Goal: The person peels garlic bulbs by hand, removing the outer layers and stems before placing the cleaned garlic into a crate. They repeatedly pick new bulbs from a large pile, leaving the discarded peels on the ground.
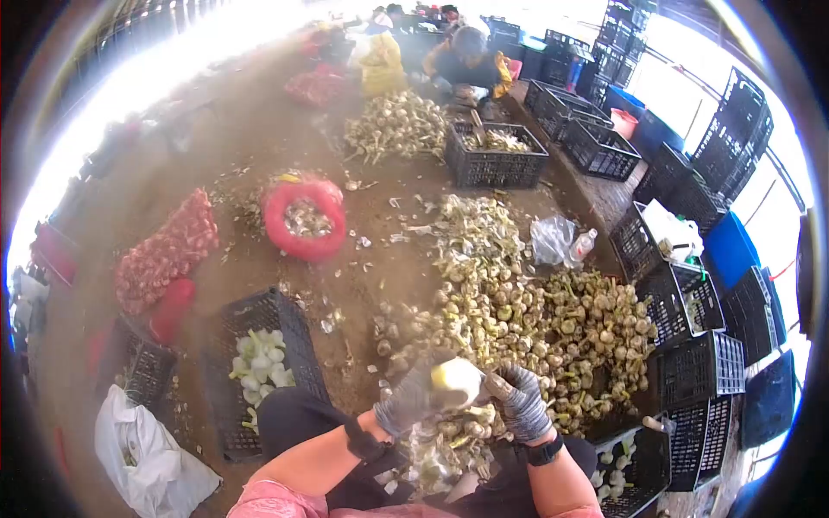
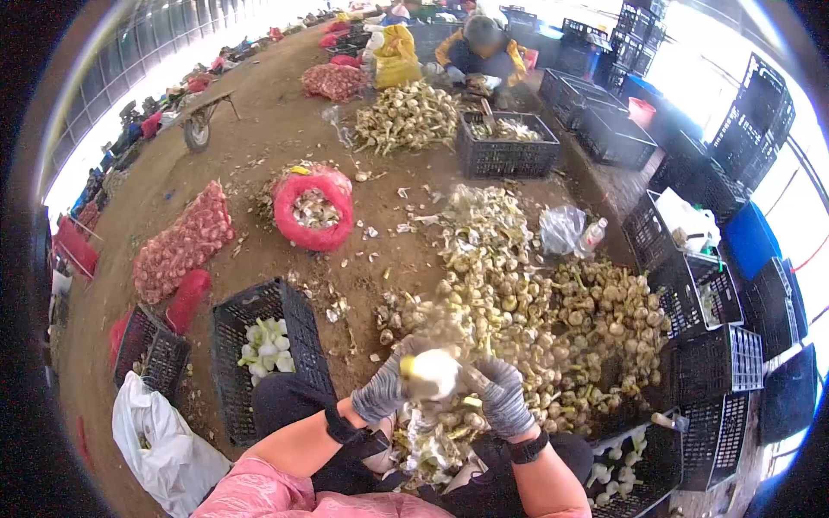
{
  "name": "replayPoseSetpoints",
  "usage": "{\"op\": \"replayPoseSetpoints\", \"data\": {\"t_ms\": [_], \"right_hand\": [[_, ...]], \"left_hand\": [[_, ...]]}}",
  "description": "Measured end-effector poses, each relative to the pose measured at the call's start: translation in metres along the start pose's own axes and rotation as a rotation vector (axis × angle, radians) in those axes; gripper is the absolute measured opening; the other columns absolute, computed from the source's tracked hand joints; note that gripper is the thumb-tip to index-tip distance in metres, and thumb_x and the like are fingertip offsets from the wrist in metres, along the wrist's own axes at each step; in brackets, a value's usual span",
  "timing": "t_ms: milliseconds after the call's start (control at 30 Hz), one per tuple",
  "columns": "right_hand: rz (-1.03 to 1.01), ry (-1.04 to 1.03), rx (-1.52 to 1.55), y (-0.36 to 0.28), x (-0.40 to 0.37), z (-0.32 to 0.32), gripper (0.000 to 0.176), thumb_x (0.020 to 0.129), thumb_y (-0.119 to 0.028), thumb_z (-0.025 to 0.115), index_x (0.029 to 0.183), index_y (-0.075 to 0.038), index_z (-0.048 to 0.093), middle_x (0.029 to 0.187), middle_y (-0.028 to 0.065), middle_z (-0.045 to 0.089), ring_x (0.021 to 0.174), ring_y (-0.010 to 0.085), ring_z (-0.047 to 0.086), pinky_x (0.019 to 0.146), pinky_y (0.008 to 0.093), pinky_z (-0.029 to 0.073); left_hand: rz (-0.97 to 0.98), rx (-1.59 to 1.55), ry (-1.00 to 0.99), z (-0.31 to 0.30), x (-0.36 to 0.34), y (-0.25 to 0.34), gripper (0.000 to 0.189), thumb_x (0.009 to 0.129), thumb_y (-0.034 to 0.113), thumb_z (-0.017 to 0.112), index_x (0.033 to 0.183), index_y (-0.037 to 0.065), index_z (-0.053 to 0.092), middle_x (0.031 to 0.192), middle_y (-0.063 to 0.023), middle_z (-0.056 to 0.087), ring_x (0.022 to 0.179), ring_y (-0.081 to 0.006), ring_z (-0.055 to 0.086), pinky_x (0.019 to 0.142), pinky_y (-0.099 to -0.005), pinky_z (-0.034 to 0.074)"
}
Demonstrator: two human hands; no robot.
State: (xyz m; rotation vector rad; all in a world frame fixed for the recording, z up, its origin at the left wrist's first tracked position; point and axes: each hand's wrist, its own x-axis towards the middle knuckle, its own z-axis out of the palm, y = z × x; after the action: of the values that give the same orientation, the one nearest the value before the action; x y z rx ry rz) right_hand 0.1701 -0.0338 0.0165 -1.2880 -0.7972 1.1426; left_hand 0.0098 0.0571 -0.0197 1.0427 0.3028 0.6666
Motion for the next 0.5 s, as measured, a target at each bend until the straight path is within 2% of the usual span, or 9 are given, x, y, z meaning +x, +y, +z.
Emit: {"op": "replayPoseSetpoints", "data": {"t_ms": [100, 133, 233, 300, 333, 367, 400, 467, 500], "right_hand": [[-0.097, 0.013, -0.083, -0.01, -0.004, 0.018, 0.015, 0.081, -0.015, 0.059, 0.077, -0.001, 0.06, 0.069, 0.0025, 0.059, 0.063, 0.0096, 0.054, 0.06, 0.0252, 0.045], [-0.022, 0.032, 0.067, -0.007, -0.003, 0.019, 0.014, 0.081, -0.014, 0.058, 0.077, -0.001, 0.059, 0.069, 0.003, 0.059, 0.063, 0.0106, 0.055, 0.06, 0.0259, 0.046], [0.124, 0.039, 0.417, 0.002, 0.006, 0.011, 0.016, 0.082, -0.016, 0.057, 0.087, -0.001, 0.056, 0.071, 0.0069, 0.059, 0.063, 0.0162, 0.057, 0.057, 0.0294, 0.049], [0.164, 0.032, 0.613, 0.003, 0.006, 0.008, 0.018, 0.082, -0.018, 0.059, 0.088, -0.001, 0.055, 0.073, 0.0069, 0.058, 0.065, 0.0178, 0.057, 0.056, 0.0305, 0.049], [0.165, 0.034, 0.614, 0.006, 0.008, 0.007, 0.018, 0.082, -0.018, 0.059, 0.088, -0.001, 0.055, 0.073, 0.0069, 0.058, 0.065, 0.0178, 0.057, 0.056, 0.0305, 0.049], [0.041, 0.008, 0.251, 0.012, 0.01, 0.005, 0.019, 0.081, -0.018, 0.059, 0.088, -0.001, 0.055, 0.075, 0.0067, 0.057, 0.066, 0.0176, 0.057, 0.056, 0.0306, 0.049], [-0.077, -0.018, -0.111, 0.017, 0.008, 0.003, 0.019, 0.081, -0.018, 0.059, 0.088, -0.001, 0.055, 0.076, 0.0065, 0.056, 0.067, 0.0174, 0.057, 0.056, 0.0306, 0.049], [0.145, -0.023, 0.211, -0.004, 0.002, 0.02, 0.021, 0.079, -0.016, 0.059, 0.091, 0.001, 0.055, 0.077, 0.0031, 0.057, 0.068, 0.0101, 0.054, 0.056, 0.0264, 0.047], [0.125, -0.052, 0.216, -0.012, 0.0, 0.022, 0.021, 0.078, -0.015, 0.059, 0.09, 0.002, 0.055, 0.075, 0.0028, 0.058, 0.067, 0.0105, 0.055, 0.058, 0.0257, 0.047]], "left_hand": [[-0.155, 0.035, 0.148, -0.018, 0.004, -0.005, 0.041, 0.076, 0.017, 0.066, 0.109, 0.003, 0.045, 0.097, -0.0079, 0.056, 0.087, -0.0131, 0.055, 0.075, -0.0262, 0.047], [-0.099, 0.045, 0.153, -0.017, 0.004, -0.004, 0.03, 0.08, 0.018, 0.061, 0.103, 0.001, 0.051, 0.091, -0.0069, 0.058, 0.081, -0.0106, 0.056, 0.07, -0.0256, 0.047], [-0.003, 0.062, 0.069, -0.01, -0.001, 0.001, 0.029, 0.081, 0.018, 0.059, 0.104, 0.0, 0.052, 0.09, -0.0054, 0.059, 0.081, -0.0097, 0.056, 0.069, -0.0237, 0.047], [-0.014, -0.139, 0.015, -0.001, -0.001, 0.019, 0.031, 0.082, 0.018, 0.058, 0.107, 0.001, 0.052, 0.093, -0.0042, 0.058, 0.082, -0.0099, 0.056, 0.07, -0.0226, 0.046], [-0.073, -0.12, 0.007, -0.003, -0.002, 0.019, 0.031, 0.081, 0.017, 0.059, 0.108, 0.002, 0.052, 0.094, -0.004, 0.058, 0.083, -0.01, 0.056, 0.07, -0.0226, 0.046], [-0.134, -0.103, 0.003, -0.003, -0.003, 0.021, 0.032, 0.081, 0.016, 0.059, 0.108, 0.003, 0.052, 0.095, -0.0037, 0.057, 0.084, -0.01, 0.056, 0.07, -0.0226, 0.046], [-0.029, 0.041, 0.108, 0.001, -0.003, 0.02, 0.035, 0.078, 0.011, 0.062, 0.11, 0.004, 0.051, 0.096, -0.0032, 0.057, 0.084, -0.01, 0.056, 0.069, -0.0234, 0.047], [0.017, -0.104, 0.045, 0.011, -0.002, 0.033, 0.04, 0.074, 0.007, 0.066, 0.111, 0.005, 0.051, 0.097, -0.0033, 0.057, 0.085, -0.0114, 0.056, 0.07, -0.0255, 0.049], [0.099, -0.093, 0.076, 0.011, -0.003, 0.026, 0.041, 0.073, 0.006, 0.066, 0.112, 0.005, 0.051, 0.096, -0.0034, 0.058, 0.083, -0.012, 0.056, 0.069, -0.0252, 0.049]]}}
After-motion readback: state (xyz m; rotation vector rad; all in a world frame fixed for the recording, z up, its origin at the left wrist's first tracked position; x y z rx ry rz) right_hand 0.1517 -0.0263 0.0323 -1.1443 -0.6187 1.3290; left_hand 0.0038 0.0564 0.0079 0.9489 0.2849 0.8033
